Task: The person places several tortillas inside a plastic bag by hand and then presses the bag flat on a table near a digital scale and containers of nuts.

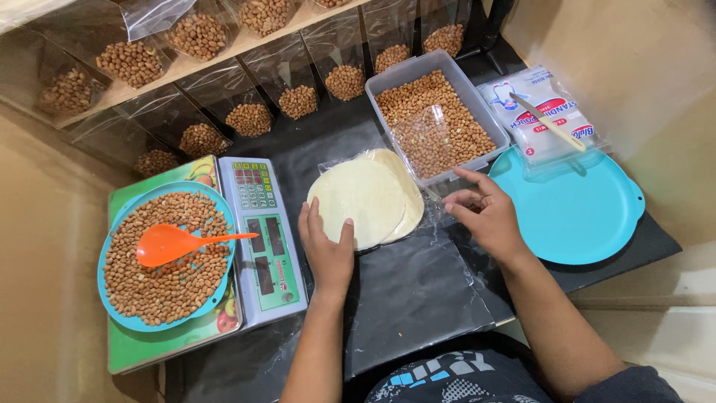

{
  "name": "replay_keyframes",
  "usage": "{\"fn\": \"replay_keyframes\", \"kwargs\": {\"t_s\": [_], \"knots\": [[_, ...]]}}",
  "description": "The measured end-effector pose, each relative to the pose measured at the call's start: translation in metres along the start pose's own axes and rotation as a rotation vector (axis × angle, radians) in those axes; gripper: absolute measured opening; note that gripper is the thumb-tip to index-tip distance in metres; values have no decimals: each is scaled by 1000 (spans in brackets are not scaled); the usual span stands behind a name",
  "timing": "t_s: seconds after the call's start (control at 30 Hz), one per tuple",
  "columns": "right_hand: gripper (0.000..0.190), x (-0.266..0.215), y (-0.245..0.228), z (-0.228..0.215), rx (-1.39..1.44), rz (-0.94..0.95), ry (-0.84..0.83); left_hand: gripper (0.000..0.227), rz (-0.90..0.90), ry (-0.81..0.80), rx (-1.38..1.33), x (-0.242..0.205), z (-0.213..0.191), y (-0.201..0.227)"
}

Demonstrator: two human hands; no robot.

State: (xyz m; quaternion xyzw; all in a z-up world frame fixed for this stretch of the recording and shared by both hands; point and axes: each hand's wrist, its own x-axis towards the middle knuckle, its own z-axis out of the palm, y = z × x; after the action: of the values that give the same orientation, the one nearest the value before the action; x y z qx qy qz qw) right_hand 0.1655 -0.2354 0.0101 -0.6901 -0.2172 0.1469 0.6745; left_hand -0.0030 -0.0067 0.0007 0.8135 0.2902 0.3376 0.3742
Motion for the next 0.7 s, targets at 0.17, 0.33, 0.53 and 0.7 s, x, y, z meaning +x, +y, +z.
{"fn": "replay_keyframes", "kwargs": {"t_s": [0.17, 0.33, 0.53, 0.7], "knots": [[55, 3, -4, -3, 60, 130, 12, 76, -20, -27, 22, 2, -2, 2], [47, 5, 4, -4, 20, 88, 36, 74, -27, -44, 37, 2, -2, 2], [47, 0, 4, -5, -110, 10, 71, 74, -309, 82, -391, 10, -9, 19], [55, -6, -23, 4, -382, -197, 209, 55, -479, -36, -786, 14, -4, -20]]}}
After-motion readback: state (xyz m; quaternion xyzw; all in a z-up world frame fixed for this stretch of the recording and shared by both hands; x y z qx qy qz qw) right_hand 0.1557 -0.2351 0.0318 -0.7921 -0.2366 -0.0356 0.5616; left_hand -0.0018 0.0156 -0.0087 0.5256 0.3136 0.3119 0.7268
